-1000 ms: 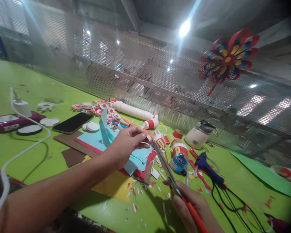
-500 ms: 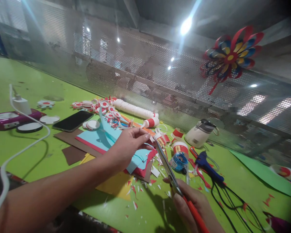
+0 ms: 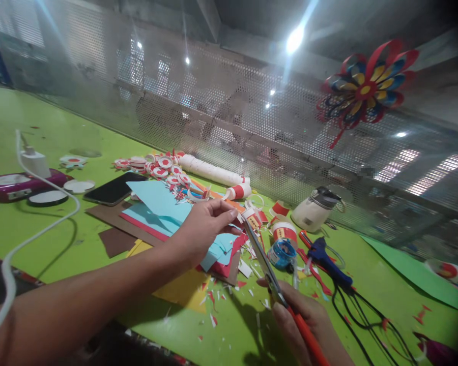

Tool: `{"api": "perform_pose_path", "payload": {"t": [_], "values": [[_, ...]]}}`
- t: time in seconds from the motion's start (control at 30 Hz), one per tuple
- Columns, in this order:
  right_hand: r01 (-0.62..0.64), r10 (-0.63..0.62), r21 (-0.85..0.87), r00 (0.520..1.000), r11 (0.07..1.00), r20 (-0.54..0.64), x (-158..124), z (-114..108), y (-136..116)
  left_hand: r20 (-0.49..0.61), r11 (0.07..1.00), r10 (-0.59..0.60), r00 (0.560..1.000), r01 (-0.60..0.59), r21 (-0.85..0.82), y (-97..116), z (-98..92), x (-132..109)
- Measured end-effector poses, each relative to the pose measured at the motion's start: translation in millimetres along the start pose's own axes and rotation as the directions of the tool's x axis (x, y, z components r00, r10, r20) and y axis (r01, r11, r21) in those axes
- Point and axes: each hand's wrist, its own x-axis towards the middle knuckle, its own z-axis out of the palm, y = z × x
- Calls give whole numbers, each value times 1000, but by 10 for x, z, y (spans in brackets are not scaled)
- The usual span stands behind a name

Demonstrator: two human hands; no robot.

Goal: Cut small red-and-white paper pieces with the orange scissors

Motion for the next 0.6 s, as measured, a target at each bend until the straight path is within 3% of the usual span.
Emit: {"api": "perform_pose_path", "payload": {"t": [0.6], "values": [[-2, 3, -23, 1000, 1000, 11, 8, -4, 1, -43, 998, 24, 999, -21, 66, -6, 6, -4]]}}
